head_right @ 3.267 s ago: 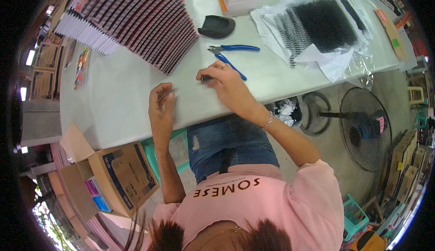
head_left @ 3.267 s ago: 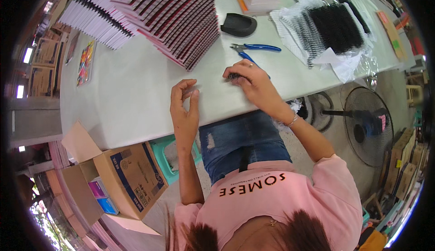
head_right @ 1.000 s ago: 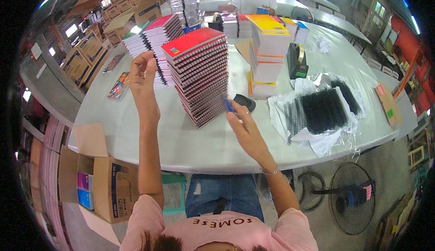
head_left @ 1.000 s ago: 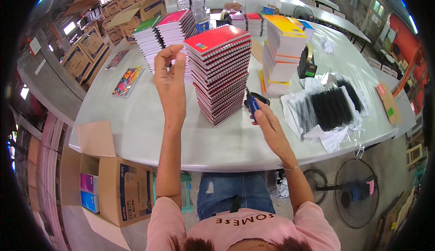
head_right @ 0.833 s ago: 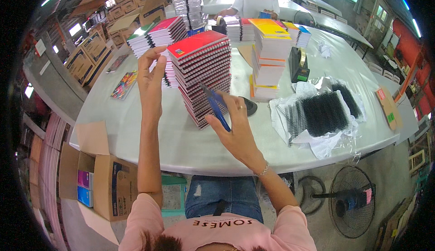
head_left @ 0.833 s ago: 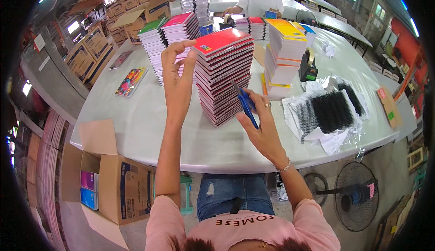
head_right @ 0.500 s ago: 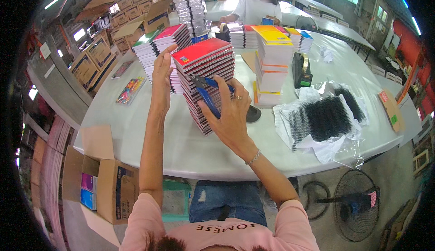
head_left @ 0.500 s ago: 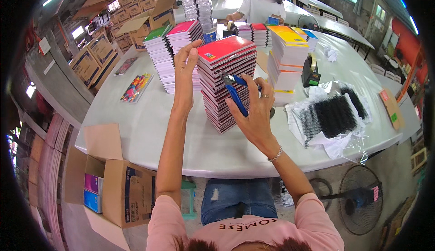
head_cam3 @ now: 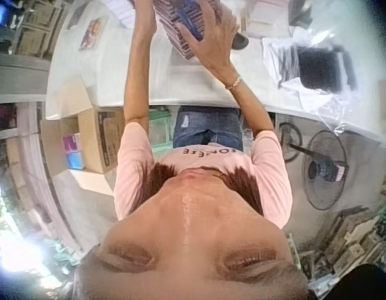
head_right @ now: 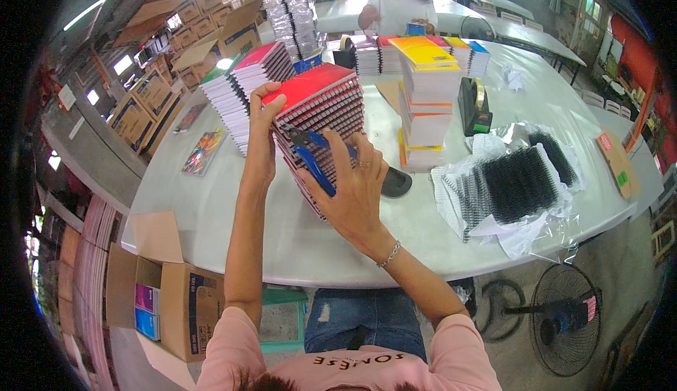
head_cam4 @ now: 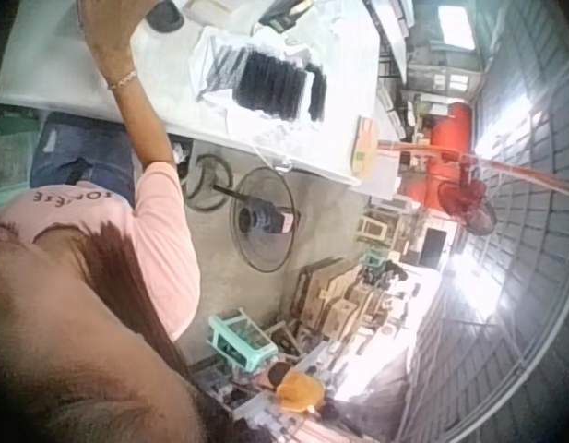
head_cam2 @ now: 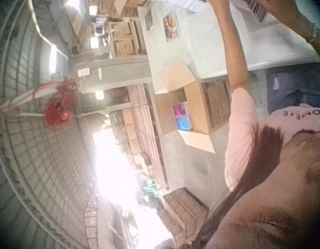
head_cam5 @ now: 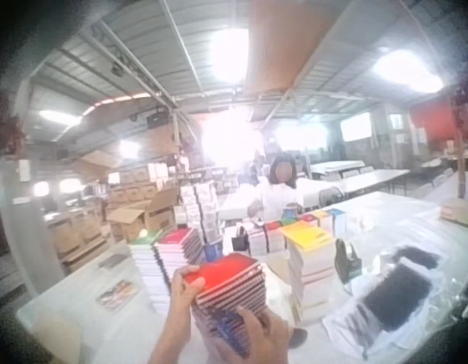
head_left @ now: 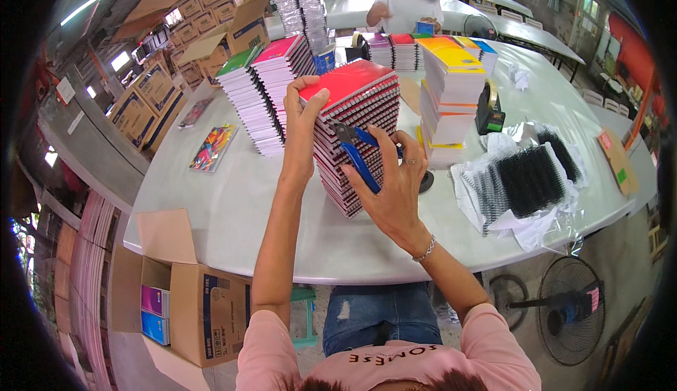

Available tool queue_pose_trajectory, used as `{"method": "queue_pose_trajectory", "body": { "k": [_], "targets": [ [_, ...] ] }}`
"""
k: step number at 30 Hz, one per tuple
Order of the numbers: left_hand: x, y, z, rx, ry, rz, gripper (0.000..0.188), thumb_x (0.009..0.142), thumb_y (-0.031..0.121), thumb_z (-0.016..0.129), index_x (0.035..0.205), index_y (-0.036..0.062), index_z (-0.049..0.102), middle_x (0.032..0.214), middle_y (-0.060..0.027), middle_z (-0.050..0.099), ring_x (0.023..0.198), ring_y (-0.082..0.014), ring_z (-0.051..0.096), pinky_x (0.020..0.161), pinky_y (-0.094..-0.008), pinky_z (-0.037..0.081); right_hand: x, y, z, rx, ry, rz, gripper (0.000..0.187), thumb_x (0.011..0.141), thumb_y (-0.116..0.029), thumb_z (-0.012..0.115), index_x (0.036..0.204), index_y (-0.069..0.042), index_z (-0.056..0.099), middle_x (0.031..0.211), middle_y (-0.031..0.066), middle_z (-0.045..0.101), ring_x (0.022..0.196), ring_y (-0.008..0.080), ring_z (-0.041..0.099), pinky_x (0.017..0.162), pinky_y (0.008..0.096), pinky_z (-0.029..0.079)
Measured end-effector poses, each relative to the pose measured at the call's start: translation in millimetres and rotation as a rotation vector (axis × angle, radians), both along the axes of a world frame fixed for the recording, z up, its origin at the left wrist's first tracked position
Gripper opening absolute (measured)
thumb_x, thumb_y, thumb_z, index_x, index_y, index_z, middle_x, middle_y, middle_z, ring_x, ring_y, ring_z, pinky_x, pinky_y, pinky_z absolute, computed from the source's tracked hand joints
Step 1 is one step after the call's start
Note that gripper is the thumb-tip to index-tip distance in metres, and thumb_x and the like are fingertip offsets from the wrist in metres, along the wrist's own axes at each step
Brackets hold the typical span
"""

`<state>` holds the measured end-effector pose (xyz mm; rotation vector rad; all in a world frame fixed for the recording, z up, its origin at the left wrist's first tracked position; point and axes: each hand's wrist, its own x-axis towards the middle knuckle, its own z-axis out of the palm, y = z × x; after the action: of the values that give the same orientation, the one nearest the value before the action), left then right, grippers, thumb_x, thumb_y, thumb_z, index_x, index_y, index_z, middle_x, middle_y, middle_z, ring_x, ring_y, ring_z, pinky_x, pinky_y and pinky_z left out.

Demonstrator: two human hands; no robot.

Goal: The person uses pliers to trim the excess ends of spiral wire bindings on a stack of notebooks. They repeatedly position the pliers, cut the wire, and remove the small cut pieces from the table.

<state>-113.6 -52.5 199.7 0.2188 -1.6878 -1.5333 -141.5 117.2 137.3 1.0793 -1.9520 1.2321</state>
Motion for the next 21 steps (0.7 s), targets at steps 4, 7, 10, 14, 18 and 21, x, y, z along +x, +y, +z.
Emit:
{"method": "queue_pose_trajectory", "body": {
  "k": [4,7,10,14,18,21],
  "targets": [
    [-7,6,-2,0.038,0.031,-0.019,0.049,0.091,0.039,0.065,0.129,0.0112,0.051,0.126,-0.0064,0.042,0.113,-0.0173,0.042,0.102,-0.0313,0.034,-5,1,-2,-0.008,0.029,-0.006,0.068,0.088,-0.045,0.077,0.143,-0.012,0.053,0.131,0.0177,0.045,0.117,0.033,0.044,0.1,0.0479,0.033],
    [-5,4,-3,0.023,0.029,-0.015,0.049,0.092,0.038,0.064,0.13,0.0116,0.049,0.127,-0.0064,0.04,0.113,-0.018,0.043,0.101,-0.0314,0.036,-3,0,1,-0.023,0.031,0.006,0.063,0.089,-0.043,0.076,0.139,-0.011,0.056,0.122,0.015,0.051,0.109,0.0293,0.048,0.094,0.0451,0.036],
    [3,9,0,0.067,0.03,-0.044,0.048,0.092,0.038,0.063,0.129,0.0115,0.048,0.126,-0.007,0.041,0.113,-0.0179,0.045,0.101,-0.0325,0.037,-2,4,8,-0.062,-0.334,0.326,0.049,0.096,-0.043,0.069,0.129,-0.009,0.059,0.101,0.0094,0.059,0.087,0.0228,0.057,0.078,0.0381,0.043],
    [1,15,5,0.092,0.024,-0.071,0.048,0.092,0.037,0.063,0.13,0.0122,0.044,0.124,-0.0077,0.042,0.114,-0.0172,0.048,0.101,-0.0329,0.039,-11,26,36,-0.14,-1.501,1.285,0.04,0.106,-0.045,0.052,0.111,-0.006,0.059,0.076,0.003,0.06,0.057,0.0145,0.055,0.056,0.0254,0.043],
    [3,16,7,0.1,0.007,-0.075,0.049,0.093,0.037,0.062,0.13,0.0123,0.042,0.121,-0.0077,0.044,0.113,-0.0175,0.051,0.101,-0.033,0.041,-4,25,23,-0.01,-0.884,0.772,0.044,0.102,-0.039,0.06,0.127,-0.003,0.053,0.1,0.0115,0.061,0.087,0.023,0.059,0.078,0.0359,0.046],
    [3,16,5,0.116,0.021,-0.083,0.05,0.092,0.037,0.062,0.13,0.0119,0.042,0.121,-0.0074,0.044,0.112,-0.0175,0.051,0.1,-0.0332,0.041,12,22,16,0.059,-0.241,0.23,0.063,0.093,-0.031,0.071,0.143,-0.005,0.045,0.126,0.0193,0.048,0.121,0.0354,0.044,0.102,0.0499,0.03]
  ]
}}
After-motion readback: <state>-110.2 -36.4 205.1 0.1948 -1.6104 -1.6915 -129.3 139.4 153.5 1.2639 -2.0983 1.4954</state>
